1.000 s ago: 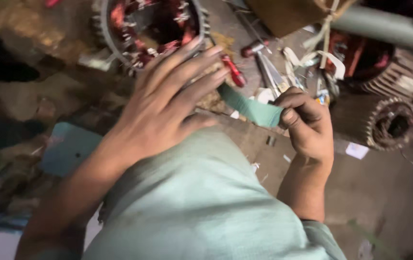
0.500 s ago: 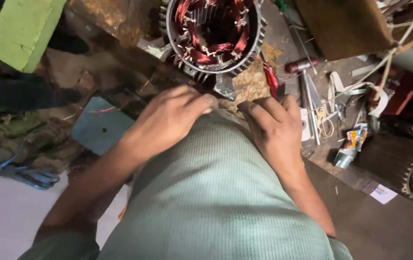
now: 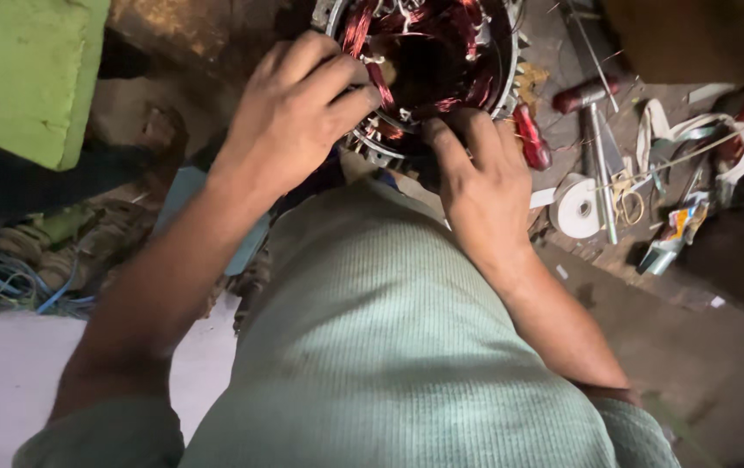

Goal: The person uses a screwdriver to pry and adjust copper windings inside a motor stator. They then use a green-handled tool to press down the windings and insert a small green insulating card into the stator slots.

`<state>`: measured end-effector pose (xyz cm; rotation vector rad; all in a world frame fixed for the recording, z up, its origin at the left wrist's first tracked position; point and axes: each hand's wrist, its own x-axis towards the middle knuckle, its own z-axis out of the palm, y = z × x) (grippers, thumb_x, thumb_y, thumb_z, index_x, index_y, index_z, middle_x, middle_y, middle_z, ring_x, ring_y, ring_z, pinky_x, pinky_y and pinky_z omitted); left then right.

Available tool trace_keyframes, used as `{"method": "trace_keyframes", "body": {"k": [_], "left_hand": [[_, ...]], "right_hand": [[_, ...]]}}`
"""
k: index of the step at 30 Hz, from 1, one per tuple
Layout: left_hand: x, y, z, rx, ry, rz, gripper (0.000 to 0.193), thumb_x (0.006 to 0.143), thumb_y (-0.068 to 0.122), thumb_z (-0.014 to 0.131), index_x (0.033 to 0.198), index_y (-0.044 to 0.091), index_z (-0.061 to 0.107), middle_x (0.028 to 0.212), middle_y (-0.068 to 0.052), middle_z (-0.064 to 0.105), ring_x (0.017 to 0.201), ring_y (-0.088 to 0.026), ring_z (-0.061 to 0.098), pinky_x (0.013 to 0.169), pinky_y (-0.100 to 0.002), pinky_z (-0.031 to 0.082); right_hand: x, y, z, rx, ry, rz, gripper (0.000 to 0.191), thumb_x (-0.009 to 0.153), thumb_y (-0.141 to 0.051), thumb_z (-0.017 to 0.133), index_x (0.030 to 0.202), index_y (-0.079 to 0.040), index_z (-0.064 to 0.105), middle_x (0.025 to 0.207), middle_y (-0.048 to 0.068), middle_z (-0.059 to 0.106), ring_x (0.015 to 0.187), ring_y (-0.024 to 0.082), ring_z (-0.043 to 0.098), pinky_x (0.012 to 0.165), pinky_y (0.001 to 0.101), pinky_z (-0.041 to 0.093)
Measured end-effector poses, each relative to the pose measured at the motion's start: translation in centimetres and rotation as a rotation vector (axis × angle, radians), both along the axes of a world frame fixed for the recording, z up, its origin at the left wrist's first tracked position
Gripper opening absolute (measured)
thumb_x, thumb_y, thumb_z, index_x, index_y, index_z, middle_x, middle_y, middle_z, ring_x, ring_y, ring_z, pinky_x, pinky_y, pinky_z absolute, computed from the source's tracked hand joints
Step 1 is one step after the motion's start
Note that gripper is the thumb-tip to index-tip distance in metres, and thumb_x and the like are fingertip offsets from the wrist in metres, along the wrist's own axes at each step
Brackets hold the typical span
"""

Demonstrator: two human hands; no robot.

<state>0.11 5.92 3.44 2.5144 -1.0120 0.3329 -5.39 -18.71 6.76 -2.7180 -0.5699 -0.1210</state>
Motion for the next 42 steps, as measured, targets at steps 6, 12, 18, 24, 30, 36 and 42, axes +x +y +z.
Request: {"method": "trace_keyframes", "body": {"k": [6, 12, 18, 24, 30, 36, 42], "left_hand": [[1.5, 1.3, -1.3, 0.015, 0.020, -0.096, 0.014, 0.095, 0.018, 0.067, 0.105, 0.012, 0.074, 0.117, 0.000, 0.062, 0.119, -0.021, 0.055, 0.101, -0.039, 0.051], [1.9, 1.6, -0.9, -0.023, 0.069, -0.127, 0.017, 0.096, 0.017, 0.067, 0.110, 0.010, 0.073, 0.118, 0.000, 0.061, 0.119, -0.021, 0.055, 0.100, -0.038, 0.051], [1.7, 1.8, -0.3, -0.071, 0.044, -0.093, 0.022, 0.096, 0.016, 0.070, 0.117, 0.012, 0.075, 0.117, 0.000, 0.062, 0.110, -0.021, 0.057, 0.092, -0.038, 0.053], [2.9, 1.9, 1.2, -0.042, -0.039, -0.113, 0.024, 0.093, 0.016, 0.074, 0.117, 0.015, 0.081, 0.096, 0.000, 0.059, 0.093, -0.022, 0.056, 0.078, -0.037, 0.050], [3.1, 0.9, 4.0, -0.070, 0.014, -0.181, 0.019, 0.088, 0.015, 0.070, 0.105, 0.012, 0.077, 0.100, -0.004, 0.064, 0.097, -0.023, 0.059, 0.084, -0.039, 0.054], [0.2, -1.2, 2.2, -0.202, 0.156, -0.208, 0.023, 0.096, 0.008, 0.068, 0.118, 0.005, 0.075, 0.118, -0.006, 0.066, 0.113, -0.023, 0.062, 0.096, -0.036, 0.057], [-1.0, -1.9, 0.1, -0.167, 0.244, -0.143, 0.029, 0.093, 0.008, 0.066, 0.121, 0.004, 0.073, 0.120, -0.007, 0.063, 0.113, -0.023, 0.060, 0.095, -0.037, 0.057]], "right_hand": [[0.6, 1.4, -0.4, -0.114, 0.005, -0.015, 0.040, 0.084, -0.001, 0.069, 0.124, -0.008, 0.069, 0.116, 0.009, 0.062, 0.100, 0.028, 0.060, 0.086, 0.0396, 0.051], [0.8, 1.6, 0.0, -0.151, 0.052, -0.034, 0.040, 0.084, -0.002, 0.071, 0.123, -0.010, 0.070, 0.113, 0.006, 0.062, 0.097, 0.026, 0.061, 0.082, 0.0386, 0.052], [0.1, 1.7, -0.6, -0.029, 0.002, -0.109, 0.043, 0.086, 0.003, 0.073, 0.126, -0.012, 0.070, 0.113, 0.005, 0.064, 0.094, 0.025, 0.061, 0.080, 0.0376, 0.052], [-0.3, 1.9, -0.9, 0.033, -0.046, -0.061, 0.046, 0.083, 0.002, 0.074, 0.127, -0.012, 0.071, 0.115, 0.006, 0.065, 0.093, 0.024, 0.062, 0.078, 0.0356, 0.053], [-1.2, 0.7, 0.6, 0.009, -0.045, -0.096, 0.043, 0.083, 0.007, 0.072, 0.122, -0.013, 0.074, 0.113, 0.005, 0.066, 0.094, 0.024, 0.062, 0.078, 0.0357, 0.052], [-2.5, -1.5, 0.9, -0.056, -0.055, -0.226, 0.029, 0.095, 0.007, 0.072, 0.117, -0.011, 0.073, 0.118, 0.006, 0.067, 0.104, 0.026, 0.063, 0.086, 0.0378, 0.052], [-0.9, -2.4, -0.1, -0.098, -0.085, -0.180, 0.030, 0.095, 0.005, 0.074, 0.121, -0.011, 0.073, 0.123, 0.008, 0.064, 0.111, 0.027, 0.062, 0.092, 0.0366, 0.054]]}}
